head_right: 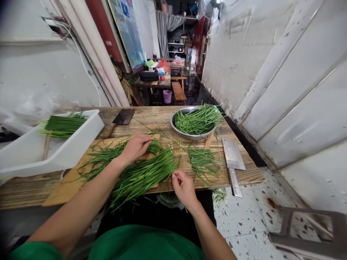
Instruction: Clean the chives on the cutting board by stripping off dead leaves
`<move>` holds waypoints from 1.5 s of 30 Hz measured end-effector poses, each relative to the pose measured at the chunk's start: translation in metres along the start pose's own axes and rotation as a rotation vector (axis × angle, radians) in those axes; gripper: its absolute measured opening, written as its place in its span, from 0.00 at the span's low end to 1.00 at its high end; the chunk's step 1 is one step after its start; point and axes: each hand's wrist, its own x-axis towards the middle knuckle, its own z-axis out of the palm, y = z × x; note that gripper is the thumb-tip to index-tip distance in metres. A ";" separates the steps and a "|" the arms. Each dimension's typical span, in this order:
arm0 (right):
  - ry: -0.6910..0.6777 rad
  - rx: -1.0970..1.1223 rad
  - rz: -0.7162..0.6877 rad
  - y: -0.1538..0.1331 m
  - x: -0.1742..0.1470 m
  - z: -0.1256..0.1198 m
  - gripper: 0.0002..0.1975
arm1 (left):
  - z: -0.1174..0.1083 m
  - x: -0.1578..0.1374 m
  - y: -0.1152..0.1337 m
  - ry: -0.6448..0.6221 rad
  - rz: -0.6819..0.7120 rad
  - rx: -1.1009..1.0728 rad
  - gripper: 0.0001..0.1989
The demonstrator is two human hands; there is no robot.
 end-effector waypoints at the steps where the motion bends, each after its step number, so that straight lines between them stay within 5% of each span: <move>1: 0.001 0.000 0.001 0.000 0.000 0.000 0.09 | 0.000 -0.001 0.002 0.007 -0.005 -0.029 0.16; 9: 0.039 -0.019 -0.020 -0.002 0.001 0.001 0.10 | 0.022 -0.007 0.004 -0.026 -0.113 -0.306 0.16; 21: -0.027 0.156 0.103 0.005 0.005 0.002 0.10 | 0.045 -0.009 0.000 0.167 -0.214 -0.474 0.14; 45: -0.114 0.258 0.195 0.003 0.020 -0.002 0.13 | 0.052 -0.011 -0.006 0.188 -0.224 -0.501 0.11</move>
